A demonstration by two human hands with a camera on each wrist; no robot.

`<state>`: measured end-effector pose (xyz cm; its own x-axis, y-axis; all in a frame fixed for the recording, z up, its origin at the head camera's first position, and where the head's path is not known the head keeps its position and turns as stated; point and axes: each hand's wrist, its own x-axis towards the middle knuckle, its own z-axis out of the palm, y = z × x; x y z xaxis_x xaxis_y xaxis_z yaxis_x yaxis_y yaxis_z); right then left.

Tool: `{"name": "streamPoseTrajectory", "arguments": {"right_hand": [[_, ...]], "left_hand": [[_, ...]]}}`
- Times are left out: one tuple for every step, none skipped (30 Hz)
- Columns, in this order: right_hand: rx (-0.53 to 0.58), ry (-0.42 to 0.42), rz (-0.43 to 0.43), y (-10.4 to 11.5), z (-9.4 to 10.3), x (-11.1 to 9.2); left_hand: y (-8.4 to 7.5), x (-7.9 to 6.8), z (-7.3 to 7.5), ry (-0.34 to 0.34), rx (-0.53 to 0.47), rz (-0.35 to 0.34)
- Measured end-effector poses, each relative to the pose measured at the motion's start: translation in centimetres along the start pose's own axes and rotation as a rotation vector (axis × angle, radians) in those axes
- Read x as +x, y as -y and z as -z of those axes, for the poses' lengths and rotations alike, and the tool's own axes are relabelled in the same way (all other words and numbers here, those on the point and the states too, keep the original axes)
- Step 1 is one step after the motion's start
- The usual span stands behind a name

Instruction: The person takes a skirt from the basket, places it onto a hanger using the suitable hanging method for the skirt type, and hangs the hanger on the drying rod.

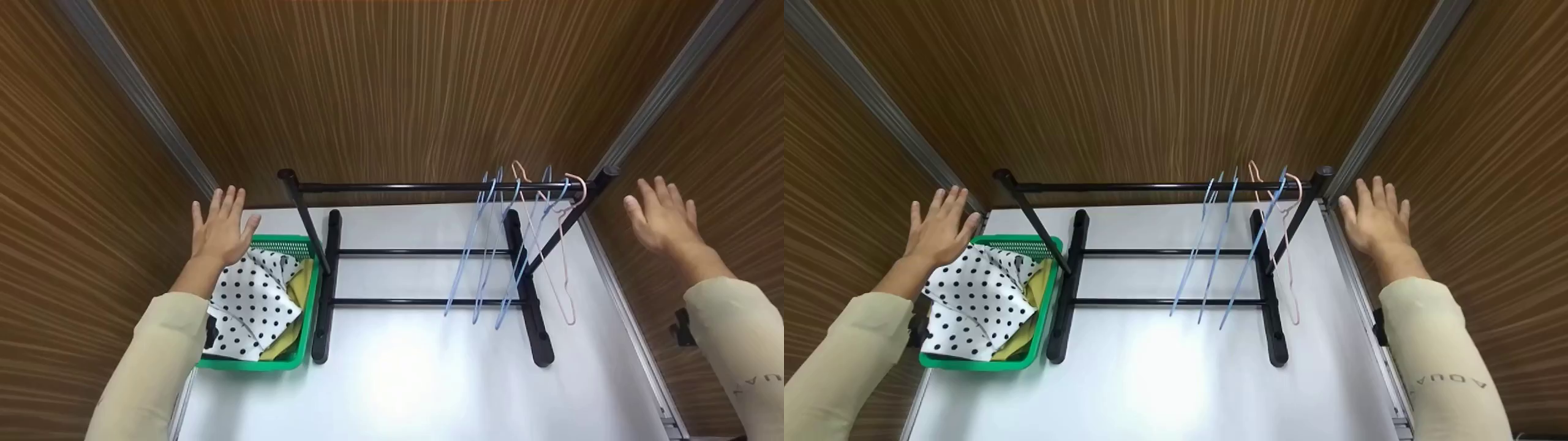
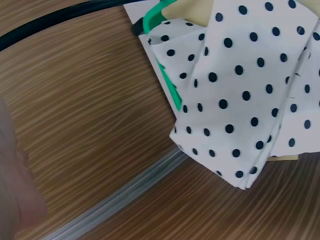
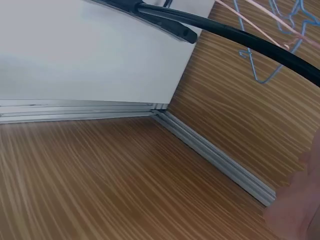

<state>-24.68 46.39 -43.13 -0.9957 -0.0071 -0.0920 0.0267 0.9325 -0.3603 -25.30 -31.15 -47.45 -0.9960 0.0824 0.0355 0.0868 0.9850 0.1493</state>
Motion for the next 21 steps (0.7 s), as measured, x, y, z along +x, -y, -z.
{"name": "streamPoseTrajectory", "arguments": {"right_hand": [[0.002, -0.012, 0.003, 0.2, 0.3, 0.2], [0.005, -0.027, 0.006, 0.5, 0.6, 0.4], [0.008, -0.044, 0.010, 0.7, 0.9, 0.6], [0.012, -0.059, 0.015, 1.1, 1.1, 0.7], [0.015, -0.077, 0.021, 1.4, 1.2, 0.9], [0.018, -0.099, 0.029, 1.8, 1.3, 1.0], [0.024, -0.128, 0.038, 2.2, 1.4, 1.1], [0.032, -0.168, 0.049, 2.7, 1.4, 1.2], [0.045, -0.216, 0.059, 3.3, 1.4, 1.3], [0.060, -0.264, 0.069, 3.8, 1.4, 1.3], [0.077, -0.316, 0.081, 4.5, 1.5, 1.4], [0.095, -0.372, 0.095, 5.1, 1.4, 1.5], [0.110, -0.423, 0.110, 5.8, 1.4, 1.6], [0.123, -0.466, 0.130, 6.5, 1.3, 1.7], [0.131, -0.494, 0.148, 7.1, 1.1, 1.8], [0.129, -0.508, 0.168, 7.8, 0.9, 1.9], [0.121, -0.516, 0.191, 8.4, 0.6, 2.0], [0.108, -0.510, 0.209, 9.1, 0.3, 2.1], [0.091, -0.495, 0.229, 9.7, 0.1, 2.3], [0.074, -0.480, 0.244, 10.2, -0.1, 2.3], [0.057, -0.461, 0.256, 10.7, -0.3, 2.4]], "left_hand": [[0.0, -0.1, 0.1, -0.003, -0.004, -0.001], [0.0, -0.1, 0.1, -0.008, -0.007, 0.000], [0.1, -0.2, 0.2, -0.013, -0.009, 0.001], [0.1, -0.3, 0.2, -0.015, -0.010, 0.004], [0.2, -0.5, 0.1, -0.013, -0.011, 0.006], [0.3, -0.7, 0.1, -0.008, -0.013, 0.009], [0.4, -0.9, 0.0, -0.004, -0.013, 0.012], [0.5, -1.1, -0.2, 0.000, -0.012, 0.016], [0.6, -1.3, -0.4, 0.003, -0.015, 0.018], [0.7, -1.5, -0.6, 0.007, -0.022, 0.020], [0.8, -1.7, -0.9, 0.008, -0.026, 0.022], [0.9, -1.9, -1.2, 0.011, -0.031, 0.024], [1.0, -2.0, -1.5, 0.011, -0.035, 0.026], [1.1, -2.2, -1.8, 0.014, -0.040, 0.029], [1.1, -2.4, -2.2, 0.018, -0.044, 0.033], [1.1, -2.6, -2.5, 0.024, -0.045, 0.038], [1.1, -2.7, -2.9, 0.029, -0.048, 0.041], [1.0, -2.9, -3.2, 0.035, -0.052, 0.045], [0.9, -3.0, -3.5, 0.038, -0.057, 0.048], [0.8, -3.0, -3.8, 0.040, -0.063, 0.048], [0.6, -3.0, -4.0, 0.043, -0.068, 0.048]]}}
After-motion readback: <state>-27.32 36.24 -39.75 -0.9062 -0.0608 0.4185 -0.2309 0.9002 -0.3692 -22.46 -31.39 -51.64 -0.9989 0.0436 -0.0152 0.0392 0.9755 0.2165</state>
